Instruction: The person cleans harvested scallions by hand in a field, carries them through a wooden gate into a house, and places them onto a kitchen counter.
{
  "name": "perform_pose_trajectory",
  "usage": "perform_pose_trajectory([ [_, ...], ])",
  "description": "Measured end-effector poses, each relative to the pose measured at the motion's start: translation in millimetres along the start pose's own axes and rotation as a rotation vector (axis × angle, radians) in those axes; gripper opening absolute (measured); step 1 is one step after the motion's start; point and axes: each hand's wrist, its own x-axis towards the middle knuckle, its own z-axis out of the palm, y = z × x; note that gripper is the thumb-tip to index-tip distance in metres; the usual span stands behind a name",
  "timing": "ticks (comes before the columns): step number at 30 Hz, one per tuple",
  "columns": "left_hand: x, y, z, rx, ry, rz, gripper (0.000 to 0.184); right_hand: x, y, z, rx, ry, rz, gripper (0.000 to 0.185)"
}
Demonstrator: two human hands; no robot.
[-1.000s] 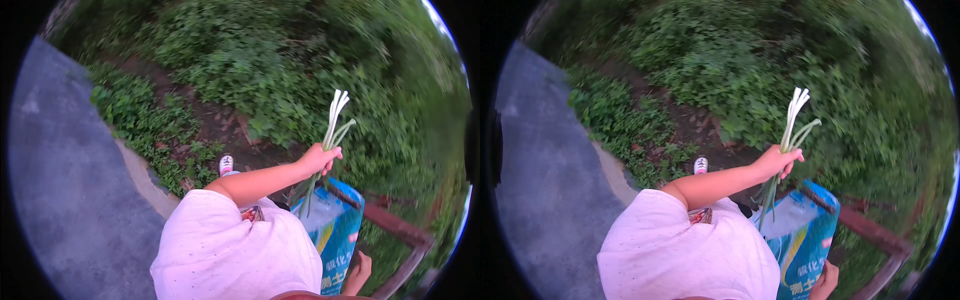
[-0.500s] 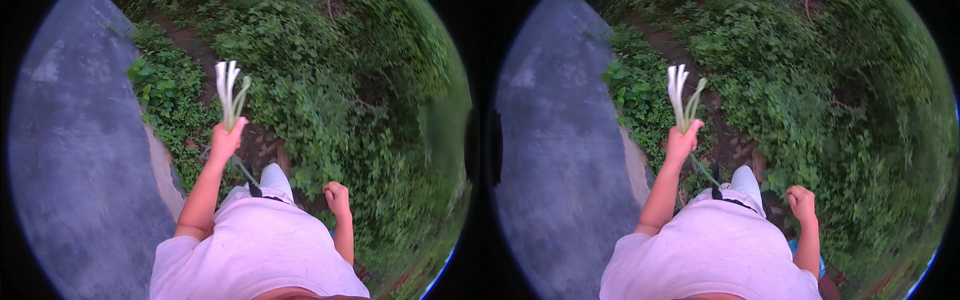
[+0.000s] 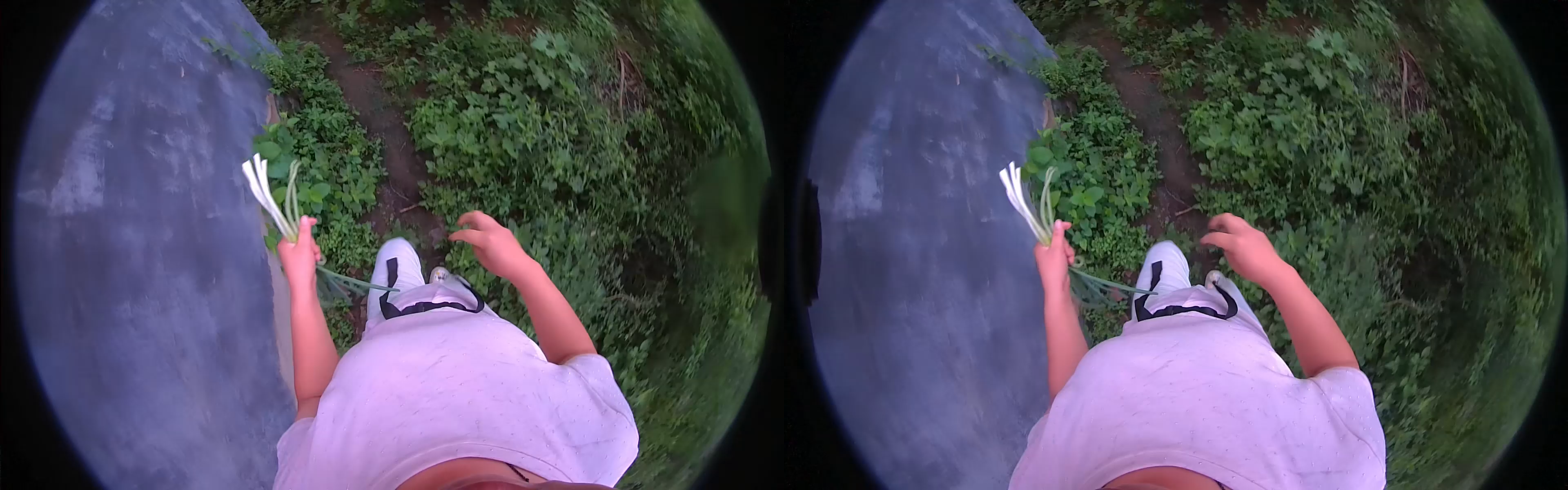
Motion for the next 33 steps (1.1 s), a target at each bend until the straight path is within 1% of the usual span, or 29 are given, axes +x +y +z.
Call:
perform_pose_trajectory([
  [1, 21.3, 4.4, -0.7, -0.018, 0.039, 0.005, 0.028, 37.8, 7.5, -0.5, 0.027, -0.054, -0.085, 0.021],
  [2, 44.1, 10.3, 2.9, -0.015, 0.071, 0.008, 0.027, 75.3, 22.4, 2.7, 0.064, -0.173, -0.134, 0.018],
  [3, 65.0, 6.2, 5.4, -0.043, 0.09, 0.016, 0.027, 105.7, 29.9, 10.3, 0.035, -0.266, -0.207, 0.014],
  [5, 117.6, 6.1, 17.2, -0.043, 0.09, 0.019, 0.027, 179.8, 52.7, 28.7, 0.201, -0.289, -0.259, 0.011],
  [7, 180.7, 11.3, 47.3, -0.119, 0.082, 0.002, 0.028, 253.0, 83.2, 47.8, 0.245, -0.218, -0.316, 0.008],
  [8, 215.1, 12.3, 64.0, -0.113, 0.058, -0.008, 0.028, 287.0, 107.5, 58.3, 0.235, -0.222, -0.283, 0.007],
  [9, 255.7, 16.5, 81.3, -0.113, 0.032, -0.005, 0.028, 319.0, 137.2, 66.7, 0.172, -0.274, -0.232, 0.013],
  [11, 339.7, 31.6, 112.2, -0.056, -0.031, 0.035, 0.029, 369.2, 208.2, 85.2, 0.029, -0.301, -0.122, 0.009],
  [13, 433.9, 59.0, 135.8, -0.076, -0.07, 0.067, 0.029, 401.2, 289.7, 96.2, -0.007, -0.354, 0.069, 0.01],
  [14, 470.8, 75.6, 147.0, -0.047, -0.082, 0.064, 0.029, 404.4, 321.2, 95.0, 0.04, -0.334, 0.277, 0.01],
  [15, 497.1, 87.5, 156.2, -0.015, -0.091, 0.036, 0.029, 394.8, 354.9, 93.1, 0.003, -0.334, 0.439, 0.013],
  [16, 520.3, 100.2, 163.7, -0.027, -0.08, 0.006, 0.029, 384.8, 375.3, 83.8, -0.175, -0.451, 0.63, 0.01],
  [17, 543.1, 114.7, 167.9, 0.011, -0.092, -0.01, 0.029, 360.3, 416.0, 83.7, -0.138, -0.593, 0.852, 0.008],
  [18, 574.5, 134.4, 171.3, 0.056, -0.103, -0.018, 0.029, 352.6, 434.8, 69.3, -0.456, -1.067, 0.382, 0.011],
  [19, 603.0, 143.9, 175.5, 0.051, -0.13, -0.052, 0.028, 324.7, 460.3, 61.3, -0.521, -1.068, 0.198, 0.009],
  [20, 631.2, 157.2, 181.1, 0.048, -0.147, -0.069, 0.029, 345.1, 449.8, 44.5, -0.676, -1.496, 0.131, 0.02],
  [21, 662.5, 168.1, 187.4, 0.044, -0.166, -0.088, 0.029, 334.3, 471.6, 43.8, -0.558, -1.378, 0.458, 0.024],
  [22, 694.4, 177.8, 193.9, 0.043, -0.171, -0.102, 0.03, 342.2, 474.7, 39.3, -0.429, -1.192, 0.748, 0.029],
  [23, 726.9, 183.1, 200.3, 0.045, -0.163, -0.102, 0.03, 351.3, 482.1, 29.5, -0.514, -1.205, 0.7, 0.032],
  [24, 758.8, 183.9, 205.2, 0.018, -0.147, -0.092, 0.03, 389.5, 478.9, 27.6, -0.517, -1.208, 0.693, 0.032],
  [25, 793.8, 186.1, 212.3, -0.012, -0.13, -0.08, 0.031, 442.8, 478.3, 26.2, -0.426, -1.132, 0.929, 0.032],
  [27, 868.5, 187.6, 224.8, 0.006, -0.086, -0.144, 0.031, 574.7, 491.0, 32.8, -0.293, -0.859, 1.162, 0.027],
  [29, 939.7, 200.0, 237.0, -0.005, -0.062, -0.129, 0.031, 659.8, 615.4, 79.3, -0.387, -1.167, 0.991, 0.024],
  [31, 1005.2, 216.1, 247.8, 0.024, -0.039, -0.152, 0.031, 847.0, 615.7, 95.2, -0.484, -1.063, 0.488, 0.015],
  [32, 1030.3, 230.6, 249.1, 0.045, -0.051, -0.16, 0.031, 945.3, 610.9, 102.2, -0.572, -0.973, 0.246, 0.015],
  [33, 1057.5, 245.5, 248.7, 0.053, -0.052, -0.185, 0.031, 1039.5, 605.1, 120.9, -0.543, -0.932, 0.184, 0.016],
])
